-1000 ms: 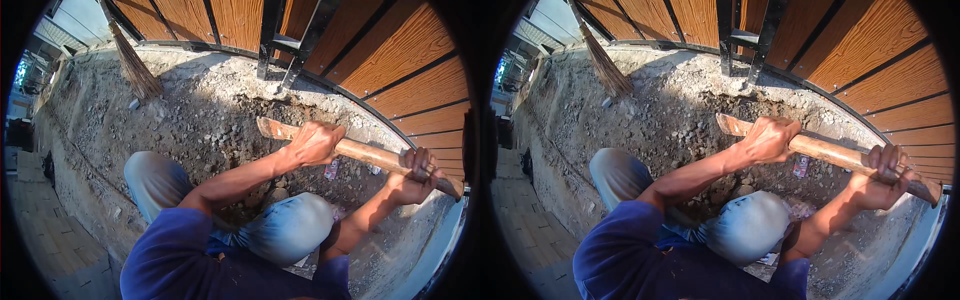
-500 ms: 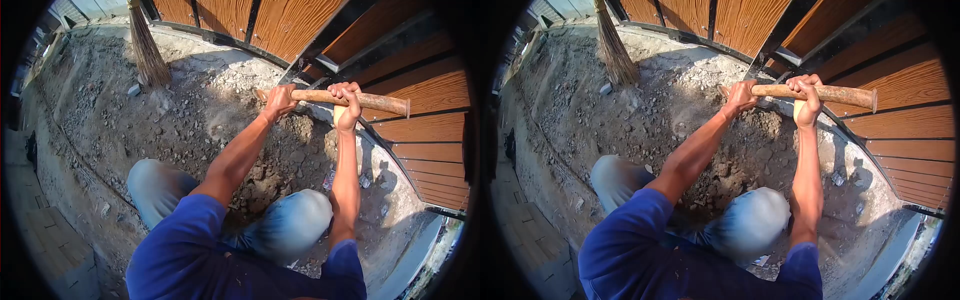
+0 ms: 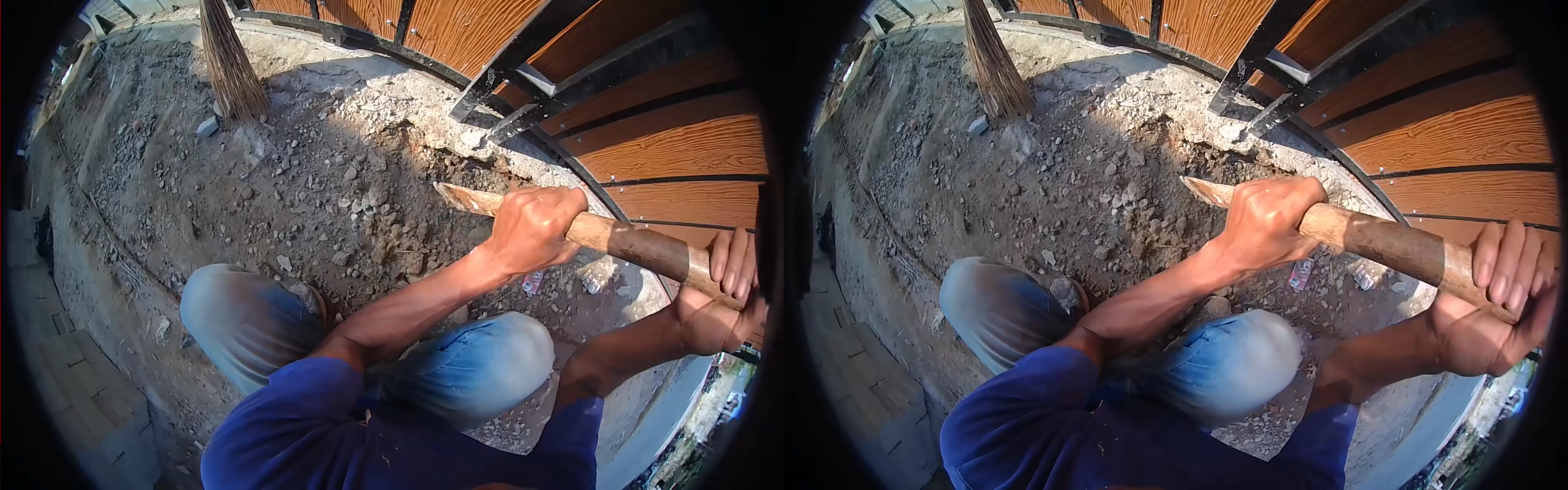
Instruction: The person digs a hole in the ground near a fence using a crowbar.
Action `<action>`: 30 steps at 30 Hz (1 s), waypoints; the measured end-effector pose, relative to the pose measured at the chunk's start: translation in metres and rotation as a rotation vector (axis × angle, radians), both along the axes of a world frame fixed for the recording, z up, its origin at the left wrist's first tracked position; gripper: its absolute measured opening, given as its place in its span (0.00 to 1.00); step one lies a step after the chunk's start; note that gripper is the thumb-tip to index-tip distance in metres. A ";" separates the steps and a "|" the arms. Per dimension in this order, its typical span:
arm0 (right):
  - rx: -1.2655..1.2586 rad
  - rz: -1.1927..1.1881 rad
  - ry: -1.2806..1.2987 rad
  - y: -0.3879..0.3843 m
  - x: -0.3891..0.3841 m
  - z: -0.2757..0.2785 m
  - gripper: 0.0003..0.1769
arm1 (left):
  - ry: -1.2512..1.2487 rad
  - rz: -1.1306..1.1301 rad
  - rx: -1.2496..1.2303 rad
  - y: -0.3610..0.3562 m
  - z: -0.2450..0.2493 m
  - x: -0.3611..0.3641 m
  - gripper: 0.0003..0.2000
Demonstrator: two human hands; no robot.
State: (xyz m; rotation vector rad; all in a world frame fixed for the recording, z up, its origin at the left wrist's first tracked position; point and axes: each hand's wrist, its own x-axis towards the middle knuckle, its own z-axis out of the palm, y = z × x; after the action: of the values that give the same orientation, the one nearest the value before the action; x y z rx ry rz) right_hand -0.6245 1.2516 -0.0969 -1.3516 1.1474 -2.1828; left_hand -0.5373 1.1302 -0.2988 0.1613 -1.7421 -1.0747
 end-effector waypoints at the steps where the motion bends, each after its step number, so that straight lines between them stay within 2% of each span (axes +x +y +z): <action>1: 0.020 0.066 0.088 0.006 -0.005 0.034 0.16 | 0.002 0.000 0.009 -0.003 0.016 -0.008 0.13; 2: 0.014 0.098 0.137 0.004 -0.005 0.049 0.14 | 0.036 0.026 -0.023 -0.009 0.027 -0.014 0.15; 4: -0.048 0.065 0.098 -0.014 -0.003 0.002 0.11 | 0.095 0.096 -0.052 -0.025 0.012 -0.024 0.15; 5: -0.058 -0.008 0.059 -0.050 0.004 -0.051 0.10 | 0.047 0.153 -0.042 -0.041 -0.031 -0.034 0.14; 6: -0.026 -0.081 0.001 -0.088 0.008 -0.115 0.10 | -0.094 0.205 0.047 -0.058 -0.100 -0.046 0.12; 7: 0.061 -0.131 -0.048 -0.094 -0.004 -0.172 0.10 | -0.338 0.074 0.191 -0.083 -0.197 -0.050 0.10; 8: 0.148 -0.174 -0.098 -0.099 -0.016 -0.230 0.10 | -0.441 -0.023 0.060 -0.094 -0.213 -0.042 0.08; 9: 0.161 -0.115 -0.110 -0.092 -0.030 -0.227 0.11 | -0.447 -0.015 0.016 -0.089 -0.222 -0.052 0.09; 10: 0.149 -0.153 -0.116 -0.091 -0.038 -0.229 0.12 | -0.469 -0.007 -0.050 -0.097 -0.210 -0.054 0.11; 12: 0.079 -0.280 -0.308 -0.080 -0.055 -0.239 0.12 | -0.465 -0.027 -0.015 -0.076 -0.186 -0.046 0.19; 14: 0.071 -0.334 -0.477 -0.070 -0.087 -0.242 0.11 | -0.469 0.015 -0.056 -0.061 -0.188 -0.062 0.22; 17: 0.071 -0.376 -0.620 -0.051 -0.149 -0.269 0.14 | -0.549 -0.006 -0.113 -0.063 -0.198 -0.096 0.18; 18: 0.060 -0.375 -0.660 -0.051 -0.159 -0.274 0.14 | -0.545 0.007 -0.116 -0.067 -0.200 -0.106 0.18; 20: 0.052 -0.424 -0.720 -0.053 -0.162 -0.277 0.14 | -0.723 -0.042 -0.069 -0.066 -0.206 -0.116 0.13; 21: 0.045 -0.487 -0.783 -0.043 -0.156 -0.282 0.14 | -0.667 0.005 -0.121 -0.066 -0.207 -0.114 0.11; 22: 0.034 -0.498 -0.785 -0.027 -0.156 -0.294 0.14 | -0.843 -0.123 -0.176 -0.071 -0.208 -0.118 0.10; 25: 0.296 -0.833 -1.072 -0.004 -0.137 -0.360 0.12 | -1.045 -0.261 -0.179 -0.049 -0.227 -0.052 0.11; 26: 0.285 -0.774 -1.143 0.009 -0.113 -0.391 0.12 | -1.163 -0.235 -0.218 -0.040 -0.242 -0.023 0.11; 28: 0.228 -0.540 -1.160 0.031 -0.057 -0.424 0.13 | -1.108 -0.214 -0.282 -0.035 -0.252 0.036 0.11; 30: 0.107 -0.489 -1.183 0.055 -0.019 -0.409 0.14 | -1.106 -0.231 -0.249 -0.015 -0.256 0.055 0.11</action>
State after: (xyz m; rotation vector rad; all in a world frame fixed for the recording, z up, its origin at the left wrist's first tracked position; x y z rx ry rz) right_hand -0.6432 1.3063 -0.5055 0.3980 1.0561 -2.4903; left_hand -0.4823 1.1156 -0.5547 0.4674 -2.9239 -0.9684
